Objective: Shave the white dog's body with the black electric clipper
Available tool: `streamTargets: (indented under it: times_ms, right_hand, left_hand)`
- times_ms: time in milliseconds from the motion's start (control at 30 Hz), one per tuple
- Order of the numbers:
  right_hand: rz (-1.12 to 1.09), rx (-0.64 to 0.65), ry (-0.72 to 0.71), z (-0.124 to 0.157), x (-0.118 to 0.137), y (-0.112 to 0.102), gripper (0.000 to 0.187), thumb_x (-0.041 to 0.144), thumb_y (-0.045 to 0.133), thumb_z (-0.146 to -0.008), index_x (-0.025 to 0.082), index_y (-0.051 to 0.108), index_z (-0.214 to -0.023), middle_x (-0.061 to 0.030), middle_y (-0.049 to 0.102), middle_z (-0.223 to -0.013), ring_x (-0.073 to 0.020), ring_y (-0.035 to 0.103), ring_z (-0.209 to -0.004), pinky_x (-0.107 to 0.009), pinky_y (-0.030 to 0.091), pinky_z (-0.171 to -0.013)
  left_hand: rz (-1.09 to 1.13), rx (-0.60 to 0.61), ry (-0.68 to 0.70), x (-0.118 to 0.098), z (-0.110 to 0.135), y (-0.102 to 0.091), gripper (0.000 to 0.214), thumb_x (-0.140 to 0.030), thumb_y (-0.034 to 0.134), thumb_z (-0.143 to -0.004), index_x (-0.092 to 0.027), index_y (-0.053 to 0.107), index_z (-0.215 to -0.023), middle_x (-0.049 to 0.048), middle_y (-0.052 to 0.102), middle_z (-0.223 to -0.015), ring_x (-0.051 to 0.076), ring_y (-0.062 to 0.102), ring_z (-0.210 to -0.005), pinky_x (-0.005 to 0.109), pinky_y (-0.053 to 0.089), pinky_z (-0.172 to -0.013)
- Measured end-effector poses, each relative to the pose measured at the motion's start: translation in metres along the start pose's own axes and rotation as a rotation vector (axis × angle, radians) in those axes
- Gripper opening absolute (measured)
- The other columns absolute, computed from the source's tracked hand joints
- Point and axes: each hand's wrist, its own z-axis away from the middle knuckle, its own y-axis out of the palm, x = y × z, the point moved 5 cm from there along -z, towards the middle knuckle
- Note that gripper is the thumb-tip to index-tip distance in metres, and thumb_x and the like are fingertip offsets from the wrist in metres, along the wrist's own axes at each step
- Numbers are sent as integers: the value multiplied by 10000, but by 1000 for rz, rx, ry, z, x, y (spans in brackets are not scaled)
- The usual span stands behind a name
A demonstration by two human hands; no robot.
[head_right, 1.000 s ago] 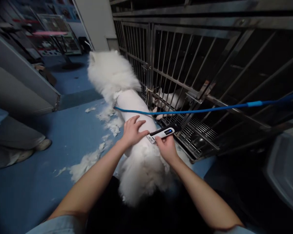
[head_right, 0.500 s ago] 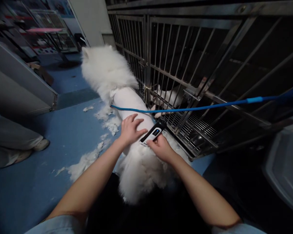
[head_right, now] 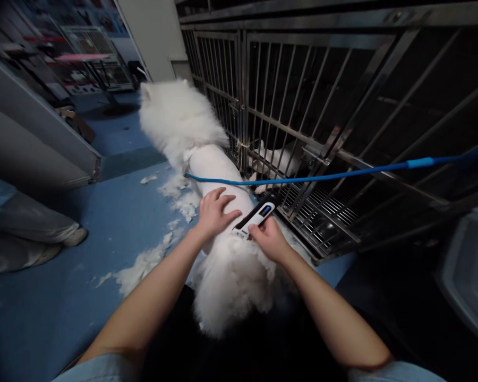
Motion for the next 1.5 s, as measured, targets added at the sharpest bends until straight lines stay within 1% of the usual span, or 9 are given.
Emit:
streamTargets:
  times_ms: [100, 200, 300, 500, 667, 833, 1067, 1267, 1500]
  right_hand:
    - [-13, -91, -19, 1, -3, -2, 330, 410, 621, -786, 229, 471, -1018, -31, 678, -892, -185, 629, -710, -331, 552, -626]
    - [28, 63, 23, 9, -2, 8, 335, 401, 629, -780, 211, 508, -1028, -36, 687, -871, -174, 614, -650, -333, 547, -599]
    - [26, 200, 0, 16, 5, 11, 346, 397, 642, -771, 196, 547, -1037, -53, 708, -932, -193, 660, -758, -369, 573, -722]
    - [-2, -246, -33, 11, 4, -13, 408, 426, 708, -705, 222, 489, -983, -58, 707, -933, -217, 690, -808, -390, 590, -756]
    - [-45, -149, 38, 17, -8, 4, 376, 413, 711, -685, 216, 516, -939, -59, 705, -891, -222, 700, -790, -368, 596, -711]
    - [-25, -260, 60, 23, -13, 7, 351, 406, 713, -694, 223, 486, -888, -23, 677, -783, -194, 681, -699, -325, 586, -629]
    - [-132, -151, 126, 17, -10, 15, 403, 420, 728, -657, 219, 480, -904, -4, 664, -780, -166, 650, -624, -295, 577, -522]
    - [-75, -262, 93, 21, -10, 11, 368, 424, 707, -683, 237, 467, -891, -2, 662, -756, -156, 621, -573, -295, 564, -503]
    - [-167, 135, 197, 6, 10, 5, 418, 437, 740, -672, 203, 548, -960, -9, 702, -766, -147, 635, -539, -285, 561, -508]
  left_hand:
    - [4, -4, -4, 1, 0, -1, 492, -520, 759, -743, -277, 691, -1166, 96, 538, -1403, 304, 460, -1311, 458, 356, -1081]
    - [4, 5, -2, 2, 0, -1, 496, -528, 759, -741, -277, 692, -1163, 97, 539, -1405, 302, 462, -1308, 466, 352, -1081]
    - [11, 5, -8, 4, 0, -1, 481, -523, 757, -745, -282, 692, -1156, 93, 543, -1403, 298, 463, -1309, 471, 352, -1080]
    - [26, -11, -38, 4, 2, -1, 457, -497, 758, -749, -283, 696, -1148, 90, 547, -1396, 295, 464, -1310, 463, 358, -1078]
    - [20, -12, -44, 1, 3, -1, 467, -504, 756, -747, -283, 693, -1154, 86, 536, -1410, 294, 453, -1319, 462, 346, -1089]
    - [14, -26, -45, 2, 3, 0, 458, -508, 754, -748, -285, 697, -1144, 84, 547, -1397, 290, 464, -1309, 456, 352, -1083]
    - [8, -43, -25, 5, 4, 0, 459, -510, 764, -737, -282, 701, -1131, 84, 556, -1388, 291, 479, -1291, 458, 361, -1072]
    - [16, -43, -39, 4, 5, 0, 444, -515, 746, -755, -288, 700, -1135, 82, 555, -1385, 288, 479, -1295, 447, 363, -1073]
    - [14, -45, -25, 2, 5, -1, 451, -505, 757, -746, -284, 700, -1135, 83, 553, -1393, 290, 476, -1298, 452, 357, -1079]
